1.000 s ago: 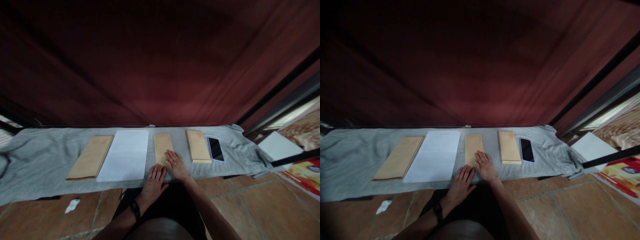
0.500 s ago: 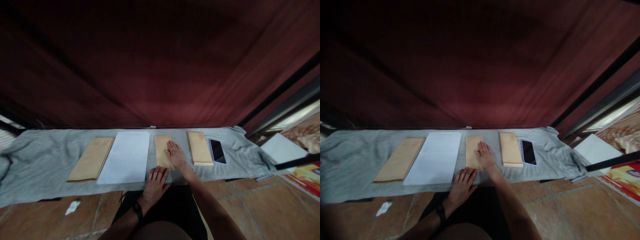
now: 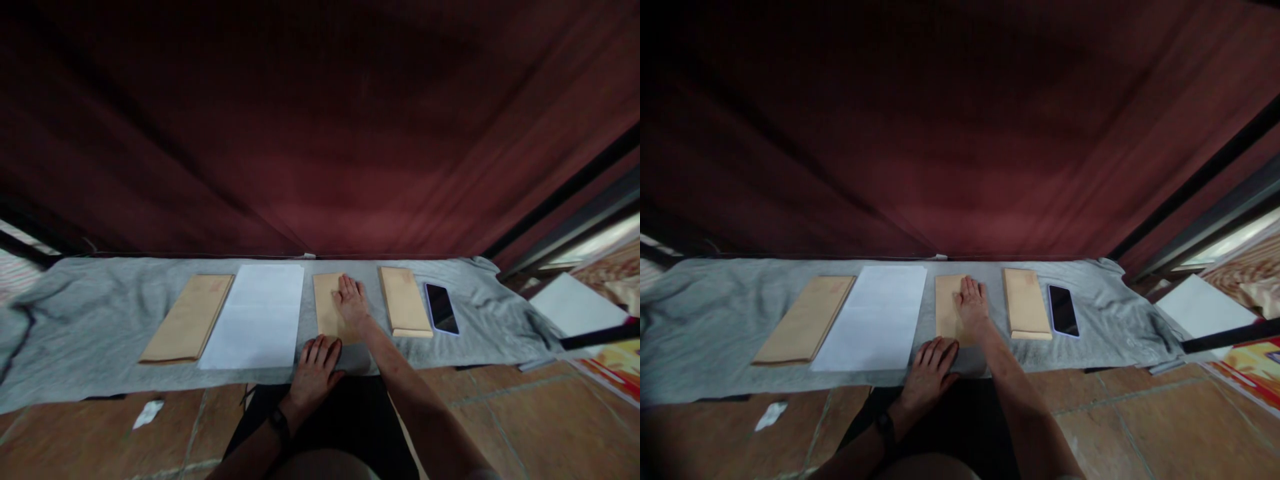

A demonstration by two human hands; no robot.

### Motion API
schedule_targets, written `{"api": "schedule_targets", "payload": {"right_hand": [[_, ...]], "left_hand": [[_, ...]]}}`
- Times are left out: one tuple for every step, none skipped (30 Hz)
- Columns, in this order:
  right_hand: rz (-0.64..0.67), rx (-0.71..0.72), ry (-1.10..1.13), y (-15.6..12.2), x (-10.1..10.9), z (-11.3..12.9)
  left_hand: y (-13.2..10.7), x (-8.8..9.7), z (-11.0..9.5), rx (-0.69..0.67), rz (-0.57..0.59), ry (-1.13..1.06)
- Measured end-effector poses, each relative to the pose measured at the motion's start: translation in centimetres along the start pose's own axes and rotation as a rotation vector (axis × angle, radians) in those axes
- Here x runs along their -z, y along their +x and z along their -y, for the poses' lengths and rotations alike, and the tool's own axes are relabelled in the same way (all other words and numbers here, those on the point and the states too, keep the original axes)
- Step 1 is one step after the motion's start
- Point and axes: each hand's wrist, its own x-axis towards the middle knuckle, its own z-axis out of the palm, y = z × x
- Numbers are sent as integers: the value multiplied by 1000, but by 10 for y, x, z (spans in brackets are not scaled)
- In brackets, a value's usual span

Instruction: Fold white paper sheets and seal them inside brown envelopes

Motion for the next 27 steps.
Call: {"api": "schedule_targets", "payload": {"right_hand": [[-1,6,0,0,0,2],[4,17,1,0,-1,4],[13,34,6,0,-1,7],[28,54,11,0,-1,11],[47,75,16,0,-2,15],[69,93,18,0,-2,19],[93,108,19,0,-2,23],[118,120,17,1,-1,27],[141,132,14,2,-1,30],[161,144,11,3,0,33],[174,156,8,4,1,35],[180,168,6,5,2,37],[181,176,3,6,2,38],[181,179,0,8,3,38],[179,177,-3,9,3,38],[178,172,-6,10,2,38],[174,161,-10,12,1,38],[167,146,-13,13,0,38],[156,127,-16,14,-1,38],[139,105,-18,15,-3,38],[120,80,-19,16,-5,38],[100,53,-20,17,-7,38],[79,24,-21,17,-10,38],[57,-8,-22,17,-12,38],[35,-42,-23,17,-14,39],[13,-74,-23,17,-15,39],[-5,-99,-24,16,-17,39]], "left_hand": [[0,0,0,-8,-6,8],[0,-1,0,-16,-13,20],[0,-1,0,-26,-18,32],[-1,-1,1,-37,-23,44],[-1,-2,1,-45,-26,56],[-1,-3,1,-52,-28,66],[-1,-4,1,-58,-30,74],[-2,-5,1,-60,-34,79],[-2,-6,1,-59,-41,83],[-2,-7,1,-57,-47,87],[-3,-8,1,-56,-51,91],[-3,-9,1,-56,-53,96],[-3,-9,1,-57,-52,101],[-4,-9,1,-60,-49,106],[-4,-9,1,-65,-47,109],[-4,-8,1,-67,-47,110],[-4,-8,2,-69,-49,108],[-4,-7,2,-71,-51,105],[-4,-6,2,-71,-52,100],[-4,-6,2,-70,-51,94],[-4,-5,2,-69,-49,89],[-4,-5,2,-68,-45,84],[-4,-5,2,-68,-41,80],[-4,-5,2,-68,-38,78],[-4,-5,2,-66,-35,78],[-4,-5,2,-65,-32,79],[-4,-5,2,-64,-30,80]]}}
